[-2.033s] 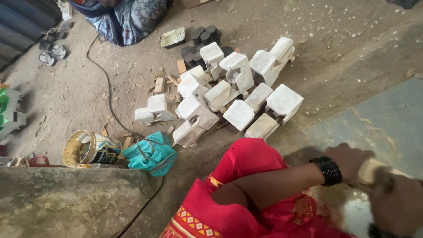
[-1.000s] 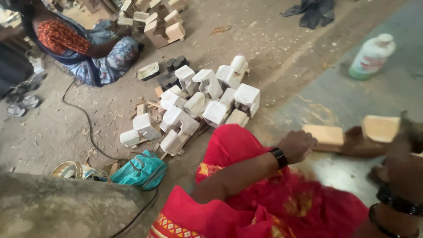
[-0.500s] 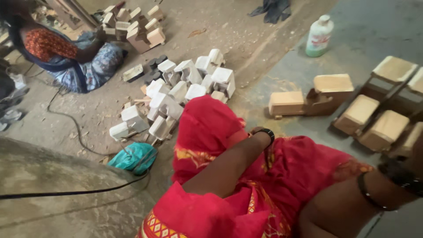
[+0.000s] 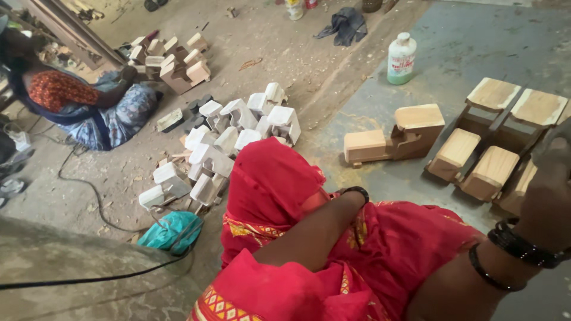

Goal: The person sits on the workshop floor sanding small wooden toy parts. They hold a wooden frame or block in one hand and rub a sanding block over its surfaces, then set finished pieces aside and pick up the next piece, working through a pile of parts.

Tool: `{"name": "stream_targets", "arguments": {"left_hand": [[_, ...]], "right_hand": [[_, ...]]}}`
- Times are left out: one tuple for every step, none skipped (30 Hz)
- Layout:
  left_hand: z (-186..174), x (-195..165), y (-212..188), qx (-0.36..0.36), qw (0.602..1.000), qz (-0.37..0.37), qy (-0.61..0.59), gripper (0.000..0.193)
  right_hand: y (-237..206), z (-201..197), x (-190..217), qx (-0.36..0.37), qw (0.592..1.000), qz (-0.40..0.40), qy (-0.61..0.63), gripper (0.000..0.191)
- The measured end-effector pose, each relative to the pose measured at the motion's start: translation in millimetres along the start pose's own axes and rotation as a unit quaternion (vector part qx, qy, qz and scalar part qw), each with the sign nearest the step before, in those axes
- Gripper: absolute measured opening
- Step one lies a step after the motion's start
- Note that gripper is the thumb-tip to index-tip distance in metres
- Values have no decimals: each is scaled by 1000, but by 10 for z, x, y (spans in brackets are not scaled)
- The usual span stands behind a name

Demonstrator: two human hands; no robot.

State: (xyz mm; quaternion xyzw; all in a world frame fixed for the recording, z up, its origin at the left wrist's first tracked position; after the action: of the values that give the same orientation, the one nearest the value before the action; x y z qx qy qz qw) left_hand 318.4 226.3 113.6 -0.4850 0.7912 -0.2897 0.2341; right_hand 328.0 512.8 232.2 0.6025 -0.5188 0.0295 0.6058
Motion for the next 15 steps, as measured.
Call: {"name": "stream_targets", "arguments": {"left_hand": [[-27,-27,4,2,1000,-1,1,28],[22,-115,-68,5,1000,-1,1,28],[0,-159,-82,8,1000,1,2,28],[-30,-201,-85,8,1000,3,4,27],[-79,-227,-64,8,1000,4,7,27],[-131,-240,-33,8,1000,7,9,27],[-158,-254,9,9,1000,9,12,27],[-174,-244,60,10,1000,13,14,27],[-185,-218,120,8,1000,15,16,27],[-173,-166,179,6,1000,20,16,27],[-150,-88,228,3,1000,24,17,27],[-109,13,263,1,999,27,19,27],[-73,140,290,-1,999,31,21,27],[-137,331,311,-6,999,33,22,26],[-128,478,311,-11,999,39,27,26]], "right_hand": [[17,17,-40,1,1000,3,0,16],[40,46,-70,3,1000,4,0,16],[68,75,-97,8,1000,5,-4,15],[103,118,-112,9,1000,3,-5,15],[144,159,-126,9,1000,1,-7,15],[189,191,-132,10,1000,0,-10,15],[233,236,-133,12,1000,0,-15,15],[271,275,-127,16,1000,1,-16,15],[311,322,-119,19,1000,2,-18,15],[334,373,-106,22,1000,2,-20,15],[356,435,-94,28,999,2,-22,15],[365,504,-81,32,999,3,-23,15],[373,581,-73,37,999,4,-25,14],[368,664,-62,40,999,6,-27,14],[364,761,-54,44,999,9,-30,14]]}}
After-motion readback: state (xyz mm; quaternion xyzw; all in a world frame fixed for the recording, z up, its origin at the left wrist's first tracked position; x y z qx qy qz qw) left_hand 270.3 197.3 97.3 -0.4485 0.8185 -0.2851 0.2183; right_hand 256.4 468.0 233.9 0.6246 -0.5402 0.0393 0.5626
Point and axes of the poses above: each hand's wrist, its own y-axis towards the middle knuckle, its own z-axis out of the palm, x = y × z, the point moved 1 cm from there along y, towards the middle knuckle, and after that the axes turned 8 degrees about z, right-handed, at the moved point
